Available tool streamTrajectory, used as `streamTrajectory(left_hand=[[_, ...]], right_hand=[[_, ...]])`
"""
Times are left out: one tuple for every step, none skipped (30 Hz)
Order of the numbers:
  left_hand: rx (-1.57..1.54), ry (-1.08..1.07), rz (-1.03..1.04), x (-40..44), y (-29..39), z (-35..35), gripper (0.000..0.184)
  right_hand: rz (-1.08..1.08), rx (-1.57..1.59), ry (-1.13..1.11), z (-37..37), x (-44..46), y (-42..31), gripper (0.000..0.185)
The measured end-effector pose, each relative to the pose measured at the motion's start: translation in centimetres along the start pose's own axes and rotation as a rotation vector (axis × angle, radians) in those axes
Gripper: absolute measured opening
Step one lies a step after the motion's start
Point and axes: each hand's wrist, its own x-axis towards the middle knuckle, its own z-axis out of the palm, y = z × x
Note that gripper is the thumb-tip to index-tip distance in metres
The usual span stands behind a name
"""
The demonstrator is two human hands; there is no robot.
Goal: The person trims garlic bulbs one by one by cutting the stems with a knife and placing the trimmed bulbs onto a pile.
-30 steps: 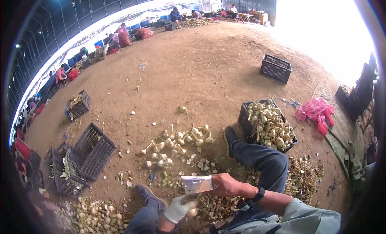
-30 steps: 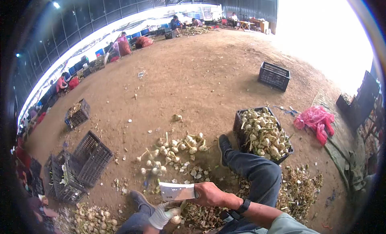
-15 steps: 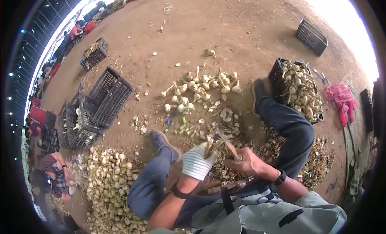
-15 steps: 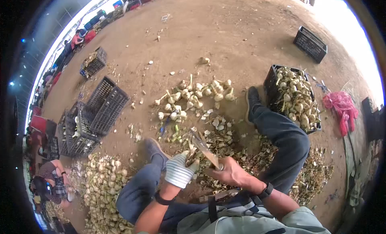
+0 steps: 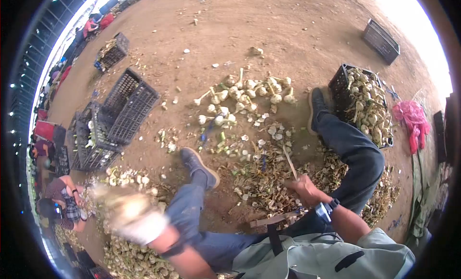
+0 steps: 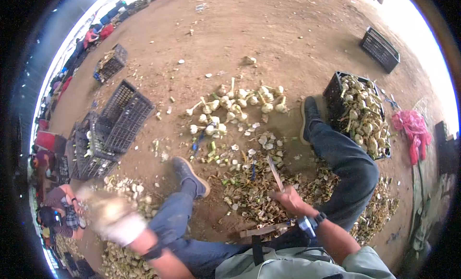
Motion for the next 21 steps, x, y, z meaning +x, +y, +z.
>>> streamTrajectory(left_hand=[[-0.493, -0.721, -0.34, 1.4, 3.2, 4.5, 0.062], [-0.276, 0.089, 0.106, 3.5, 7.9, 0.5, 0.058], [-0.181, 0.231, 0.308, 4.8, 9.4, -1.1, 0.058], [-0.085, 0.369, 0.509, 5.7, 9.8, -1.7, 0.058], [-0.087, 0.375, 0.497, 5.3, 9.5, -1.1, 0.058], [-0.795, 0.263, -0.012, 3.8, 8.9, 0.1, 0.047], [-1.469, 0.112, -0.546, 2.5, 7.8, 0.6, 0.04], [-1.469, 0.132, -0.528, 1.6, 6.3, 0.7, 0.04], [-1.166, 0.177, -0.247, 0.9, 5.0, 0.5, 0.049], [-0.849, 0.21, 0.012, 0.9, 3.7, 0.3, 0.059], [-0.155, -0.175, -0.308, 2.0, 3.5, -0.4, 0.076], [-0.145, -0.165, -0.314, 2.2, 3.0, 0.0, 0.076], [-0.037, -0.062, -0.258, 1.9, 2.4, 0.9, 0.074], [0.071, 0.039, -0.2, 1.1, 1.8, 2.1, 0.073], [0.694, 0.411, 0.124, 1.2, -1.8, 6.3, 0.067], [0.43, 0.322, -0.025, 0.6, -1.2, 6.2, 0.066], [0.306, 0.246, -0.14, 0.5, -1.0, 5.6, 0.066], [0.272, 0.22, -0.206, 0.5, -1.2, 5.6, 0.065], [0.255, 0.205, -0.258, 0.4, -1.3, 5.6, 0.065], [0.24, 0.195, -0.309, 0.3, -1.5, 5.6, 0.064], [0.222, 0.183, -0.366, 0.2, -1.6, 5.7, 0.063]], right_hand=[[0.014, 0.003, 0.061, -0.7, 0.8, -2.1, 0.039], [0.03, 0.003, 0.119, -1.5, 1.8, -4.2, 0.041], [-0.045, 0.024, 0.171, -2.4, 4.0, -3.9, 0.04], [-0.124, 0.047, 0.225, -3.1, 7.4, -2.9, 0.04], [-0.257, -0.182, 0.277, -4.3, 11.9, -1.0, 0.04], [-0.384, -0.421, 0.318, -5.7, 15.4, 0.1, 0.039], [-0.292, -0.389, 0.451, -6.2, 17.0, -1.8, 0.039], [-0.205, -0.359, 0.575, -6.7, 19.0, -4.3, 0.039], [-0.197, -0.439, 0.6, -7.5, 22.1, -5.4, 0.038], [-0.191, -0.511, 0.628, -8.2, 25.2, -6.3, 0.037], [-0.291, -0.62, 0.659, -8.4, 27.2, -8.1, 0.039], [-0.388, -0.725, 0.685, -8.3, 28.6, -10.1, 0.04], [-0.315, -0.793, 0.607, -8.3, 30.2, -12.5, 0.04], [-0.243, -0.858, 0.526, -8.4, 31.9, -14.3, 0.04], [-0.29, -0.858, 0.536, -8.7, 34.1, -14.3, 0.04], [-0.336, -0.857, 0.546, -8.9, 36.2, -13.8, 0.039], [-0.259, -0.831, 0.576, -9.1, 38.0, -13.3, 0.042], [-0.254, -0.832, 0.563, -8.9, 38.5, -12.4, 0.042], [-0.277, -0.786, 0.62, -8.8, 38.7, -11.5, 0.043], [-0.303, -0.736, 0.685, -8.9, 38.6, -10.9, 0.044], [-0.263, -0.649, 0.664, -9.2, 38.5, -9.8, 0.046]])
